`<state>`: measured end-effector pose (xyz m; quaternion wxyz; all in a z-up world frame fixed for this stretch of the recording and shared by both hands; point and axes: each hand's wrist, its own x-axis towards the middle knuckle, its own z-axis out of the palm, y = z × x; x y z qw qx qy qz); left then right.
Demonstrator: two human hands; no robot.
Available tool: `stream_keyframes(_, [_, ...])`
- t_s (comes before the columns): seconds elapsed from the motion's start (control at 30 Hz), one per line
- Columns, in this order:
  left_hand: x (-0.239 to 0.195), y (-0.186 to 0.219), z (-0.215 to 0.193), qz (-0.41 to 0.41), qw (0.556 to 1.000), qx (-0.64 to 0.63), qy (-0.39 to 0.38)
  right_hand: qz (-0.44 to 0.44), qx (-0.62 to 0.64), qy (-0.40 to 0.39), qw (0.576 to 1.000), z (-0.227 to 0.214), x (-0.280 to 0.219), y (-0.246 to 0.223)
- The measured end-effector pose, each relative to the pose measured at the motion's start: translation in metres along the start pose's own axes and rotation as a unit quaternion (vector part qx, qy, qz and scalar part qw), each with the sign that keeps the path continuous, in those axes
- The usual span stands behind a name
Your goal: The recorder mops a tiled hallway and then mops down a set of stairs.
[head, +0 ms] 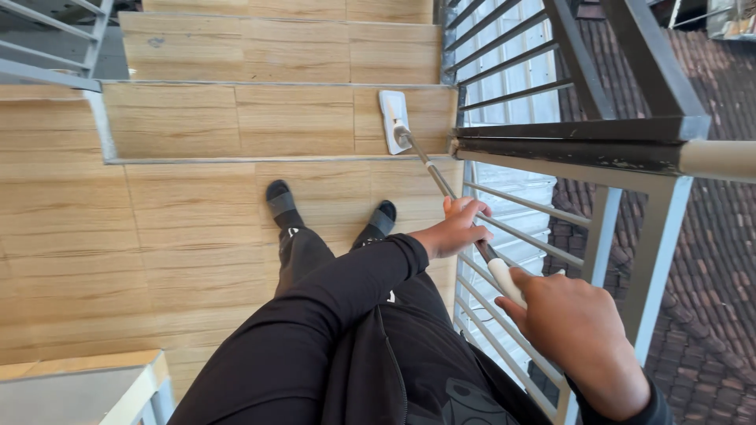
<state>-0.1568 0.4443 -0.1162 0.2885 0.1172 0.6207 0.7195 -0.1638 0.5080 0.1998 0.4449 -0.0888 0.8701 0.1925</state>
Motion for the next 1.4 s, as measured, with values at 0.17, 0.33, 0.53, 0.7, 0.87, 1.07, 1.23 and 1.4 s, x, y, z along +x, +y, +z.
stream_keyframes(0.17, [0.034, -0.003, 0.030, -0.030, 0.998, 0.001, -0.052, 0.063, 0.065, -0.036, 0.995, 0.018, 0.006, 0.028])
stream_keyframes(0.33, [0.043, 0.004, 0.038, -0.049, 0.995, 0.045, -0.068, 0.101, 0.073, -0.078, 0.989, 0.012, 0.011, 0.028])
stream_keyframes(0.53, [0.028, -0.028, 0.004, 0.030, 0.980, 0.158, -0.119, 0.079, 0.069, -0.080, 0.991, 0.009, 0.010, 0.000])
stream_keyframes(0.7, [-0.023, 0.041, -0.065, 0.013, 0.948, 0.299, -0.109, 0.030, 0.085, -0.063, 0.994, -0.007, 0.011, -0.045])
stream_keyframes(0.87, [-0.065, 0.042, -0.125, -0.001, 0.949, 0.316, -0.024, 0.013, 0.122, -0.039, 0.992, -0.054, 0.003, -0.091])
stream_keyframes(1.07, [-0.139, 0.058, -0.216, -0.053, 0.934, 0.354, 0.012, -0.035, 0.186, -0.030, 0.982, -0.102, 0.008, -0.164])
stream_keyframes(1.23, [-0.197, 0.064, -0.286, -0.115, 0.920, 0.370, 0.052, -0.089, 0.217, -0.043, 0.971, -0.118, 0.040, -0.222])
stream_keyframes(1.4, [-0.249, 0.030, -0.347, -0.218, 0.897, 0.376, 0.083, -0.165, 0.274, -0.022, 0.947, -0.091, 0.090, -0.283])
